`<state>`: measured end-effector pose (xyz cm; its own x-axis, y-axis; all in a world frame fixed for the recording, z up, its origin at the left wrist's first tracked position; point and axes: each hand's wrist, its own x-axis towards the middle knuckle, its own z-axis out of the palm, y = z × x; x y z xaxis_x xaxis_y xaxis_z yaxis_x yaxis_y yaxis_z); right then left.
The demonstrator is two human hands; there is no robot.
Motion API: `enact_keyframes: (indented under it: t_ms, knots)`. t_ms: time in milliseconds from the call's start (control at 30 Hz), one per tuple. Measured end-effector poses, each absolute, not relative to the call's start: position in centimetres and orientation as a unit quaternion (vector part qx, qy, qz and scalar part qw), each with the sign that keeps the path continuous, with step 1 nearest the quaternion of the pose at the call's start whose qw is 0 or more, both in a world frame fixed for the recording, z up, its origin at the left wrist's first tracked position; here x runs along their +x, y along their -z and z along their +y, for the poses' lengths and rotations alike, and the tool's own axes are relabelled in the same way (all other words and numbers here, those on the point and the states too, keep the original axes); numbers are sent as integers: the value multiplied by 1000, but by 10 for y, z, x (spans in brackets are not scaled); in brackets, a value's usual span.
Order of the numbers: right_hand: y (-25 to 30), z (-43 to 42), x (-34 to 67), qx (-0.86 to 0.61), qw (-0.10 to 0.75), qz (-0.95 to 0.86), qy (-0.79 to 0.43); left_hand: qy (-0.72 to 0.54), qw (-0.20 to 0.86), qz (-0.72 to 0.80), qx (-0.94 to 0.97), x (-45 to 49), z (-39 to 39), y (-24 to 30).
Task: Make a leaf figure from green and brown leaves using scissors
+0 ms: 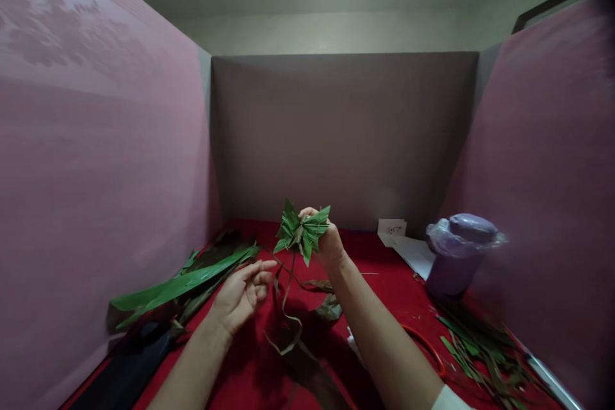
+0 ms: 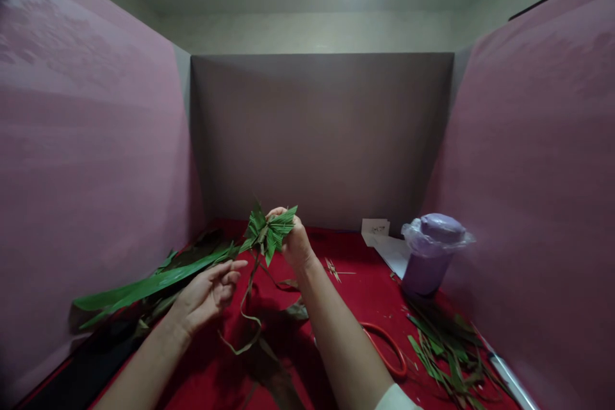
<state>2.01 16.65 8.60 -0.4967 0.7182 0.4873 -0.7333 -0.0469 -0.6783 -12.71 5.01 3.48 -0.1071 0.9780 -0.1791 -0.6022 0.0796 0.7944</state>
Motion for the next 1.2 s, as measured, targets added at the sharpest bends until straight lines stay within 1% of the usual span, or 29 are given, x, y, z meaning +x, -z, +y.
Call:
enact_keyframes:
  t_ms: [167, 300, 900, 1200]
  knots:
    - [-84, 165, 19, -4, 505, -473, -722, -635, 608, 335, 339, -102, 34, -50]
    - [-81, 164, 16, -13, 503, -474, -723, -628, 599, 339, 364, -100, 33, -48]
    - [-81, 163, 15, -19, 500, -475, -724, -631, 576, 366, 370, -99, 38, -42]
    - [-79, 163, 14, -30, 495, -473, -728, -656, 574, 347, 345, -96, 37, -45]
